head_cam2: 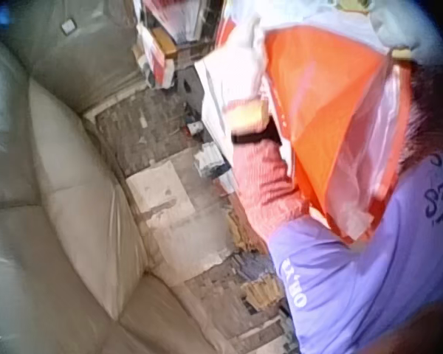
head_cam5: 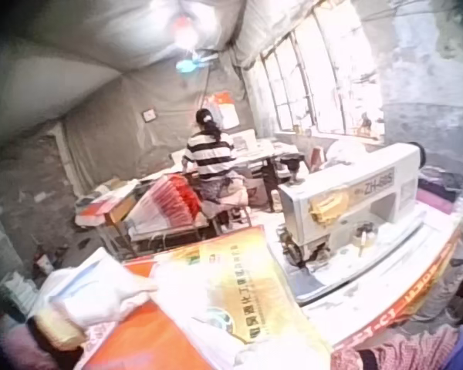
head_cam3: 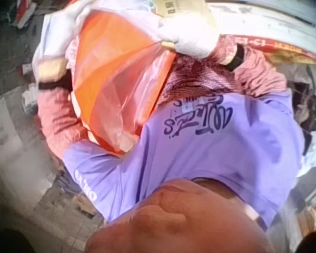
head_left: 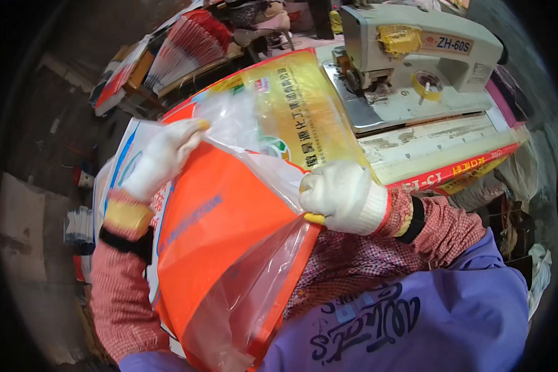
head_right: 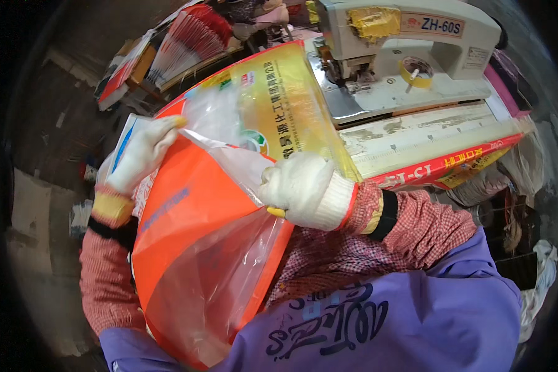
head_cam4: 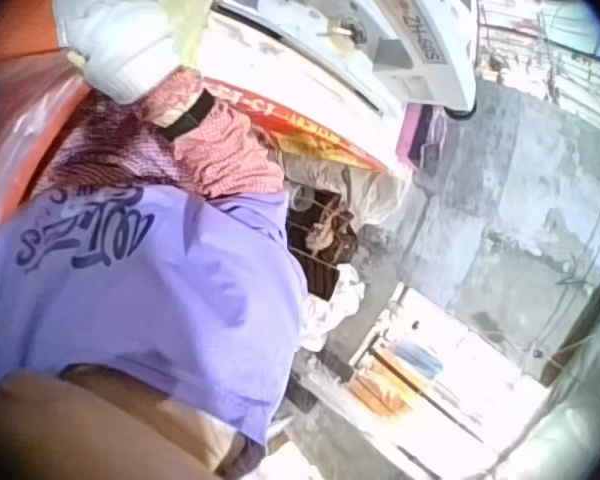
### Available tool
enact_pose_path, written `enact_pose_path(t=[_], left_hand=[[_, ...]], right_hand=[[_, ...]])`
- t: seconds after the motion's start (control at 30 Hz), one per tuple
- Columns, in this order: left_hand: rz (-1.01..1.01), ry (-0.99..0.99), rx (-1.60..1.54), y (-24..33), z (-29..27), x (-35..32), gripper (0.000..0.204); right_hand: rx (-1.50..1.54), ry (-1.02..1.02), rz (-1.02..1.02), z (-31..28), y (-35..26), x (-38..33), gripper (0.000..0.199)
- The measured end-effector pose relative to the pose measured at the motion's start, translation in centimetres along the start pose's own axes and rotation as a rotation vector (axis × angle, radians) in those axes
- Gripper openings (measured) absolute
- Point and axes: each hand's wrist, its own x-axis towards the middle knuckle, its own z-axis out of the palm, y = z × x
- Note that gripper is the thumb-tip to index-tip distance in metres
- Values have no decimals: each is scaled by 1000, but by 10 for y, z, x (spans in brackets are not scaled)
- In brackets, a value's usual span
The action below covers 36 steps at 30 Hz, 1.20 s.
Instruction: The person inserts a plastic liner into a red and white bag, aligns the edges, and feeds them through a sewing machine. After stitching the top, the person sets the bag aside and repeats the process.
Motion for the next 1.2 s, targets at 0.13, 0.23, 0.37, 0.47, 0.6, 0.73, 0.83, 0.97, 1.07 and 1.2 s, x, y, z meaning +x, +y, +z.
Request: enact_pose_path(t=[0.13, 0.23, 0.37, 0.47, 0.6, 0.73, 0.83, 0.97, 1.07, 1.2], left_hand=[[-126, -455, 343, -14, 83, 53, 24], [-263, -339, 394, -32, 135, 56, 29], [-379, -50, 402, -59, 151, 55, 49], [-460, -82, 453, -64, 138, 56, 51], [-363, 85, 404, -47, 120, 67, 53], [-337, 171, 331, -1, 97, 74, 50], [-87, 367, 269, 65, 72, 53, 36], [-1, 179, -8, 194, 50, -61, 22], [-273, 83, -12, 250, 30, -159, 34], [-1138, 520, -82, 289, 47, -248, 37]], right_hand=[[149, 441, 194, -11, 23, -32, 10], [436, 441, 586, -20, 42, -56, 15], [1084, 541, 1073, -28, 53, -69, 13], [576, 217, 330, -13, 42, -66, 10], [284, -53, 203, 44, 25, -20, 13], [21, -208, 163, 94, 35, 72, 14], [-83, -231, 136, 113, 32, 117, 14], [-162, -287, 122, 116, 31, 118, 15], [-185, -365, 114, 86, 42, 83, 15], [-50, -465, 5, 1, 54, 26, 16]])
